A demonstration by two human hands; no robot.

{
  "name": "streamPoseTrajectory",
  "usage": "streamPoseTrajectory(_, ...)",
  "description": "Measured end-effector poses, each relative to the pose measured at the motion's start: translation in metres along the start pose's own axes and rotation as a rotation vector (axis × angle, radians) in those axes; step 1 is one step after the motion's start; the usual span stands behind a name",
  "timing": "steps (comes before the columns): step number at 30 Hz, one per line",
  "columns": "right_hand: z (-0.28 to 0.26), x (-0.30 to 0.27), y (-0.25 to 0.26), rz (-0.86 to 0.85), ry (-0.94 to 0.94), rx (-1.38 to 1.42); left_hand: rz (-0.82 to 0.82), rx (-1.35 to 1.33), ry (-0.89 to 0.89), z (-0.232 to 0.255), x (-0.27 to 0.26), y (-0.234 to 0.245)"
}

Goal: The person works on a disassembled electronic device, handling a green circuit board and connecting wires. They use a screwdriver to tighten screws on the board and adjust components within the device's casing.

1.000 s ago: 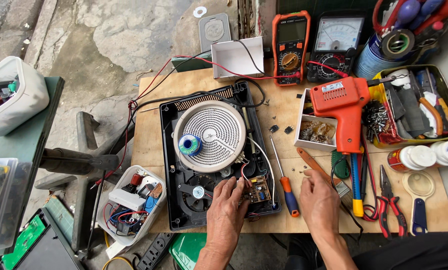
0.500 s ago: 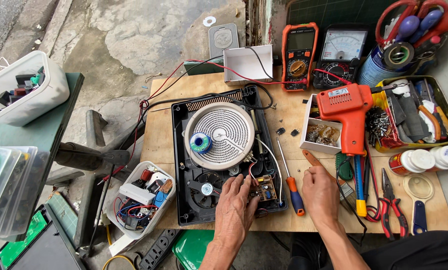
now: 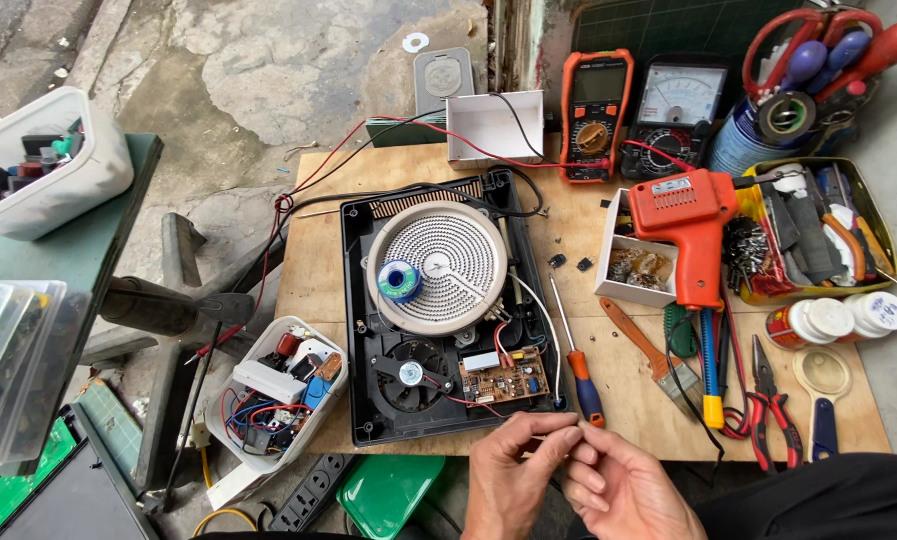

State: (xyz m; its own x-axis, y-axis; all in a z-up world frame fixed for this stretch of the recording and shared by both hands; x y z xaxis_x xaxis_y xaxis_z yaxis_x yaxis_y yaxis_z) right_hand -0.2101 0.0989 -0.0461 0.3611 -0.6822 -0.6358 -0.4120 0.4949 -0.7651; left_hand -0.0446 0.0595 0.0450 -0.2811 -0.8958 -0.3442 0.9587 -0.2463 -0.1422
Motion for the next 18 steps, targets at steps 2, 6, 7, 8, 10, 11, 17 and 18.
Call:
streamPoseTrajectory(2, -0.001, 0.001, -0.002, 0.049, 0.03, 0.002, 0.055, 0.474, -0.593, 0.007, -0.002, -0.002)
streamPoseTrajectory(6, -0.01, -0.012, -0.04, 0.069, 0.1, -0.107, 0.147, 0.459, -0.56, 0.009, 0.004, 0.001)
streamPoseTrajectory(7, -0.018, -0.026, -0.059, 0.204, 0.315, -0.402, 0.177, 0.312, -0.393, 0.007, 0.006, 0.007)
streamPoseTrajectory(8, -0.026, -0.04, -0.081, 0.326, 0.529, -0.7, 0.209, 0.168, -0.229, 0.004, 0.008, 0.013)
streamPoseTrajectory(10, -0.041, -0.03, -0.094, 0.589, 0.357, -1.225, 0.232, -0.058, -0.126, -0.001, 0.014, 0.03)
streamPoseTrajectory(11, -0.05, -0.026, -0.101, 0.845, 0.154, -1.728, 0.253, -0.281, -0.022, -0.004, 0.018, 0.038)
streamPoseTrajectory(17, -0.045, 0.035, -0.045, 0.843, 0.187, -2.054, 0.351, -0.689, 0.193, 0.02, 0.016, 0.037)
streamPoseTrajectory(18, -0.046, 0.025, -0.05, 0.841, 0.188, -2.057, 0.353, -0.692, 0.19, 0.017, 0.016, 0.039)
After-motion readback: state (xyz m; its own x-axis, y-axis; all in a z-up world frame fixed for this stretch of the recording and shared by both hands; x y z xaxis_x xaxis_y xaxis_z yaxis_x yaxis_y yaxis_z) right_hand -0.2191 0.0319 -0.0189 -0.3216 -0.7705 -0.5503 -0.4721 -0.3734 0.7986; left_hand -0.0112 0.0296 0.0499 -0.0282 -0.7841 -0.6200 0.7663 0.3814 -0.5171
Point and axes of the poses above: each hand's wrist, its own x-axis towards the middle knuckle, its own y-axis out of the back of the hand, z = x × y, the point moved 2 cm from there along x, towards the middle knuckle, and after that the axes turned 10 degrees about -z, right-handed, at the moved point
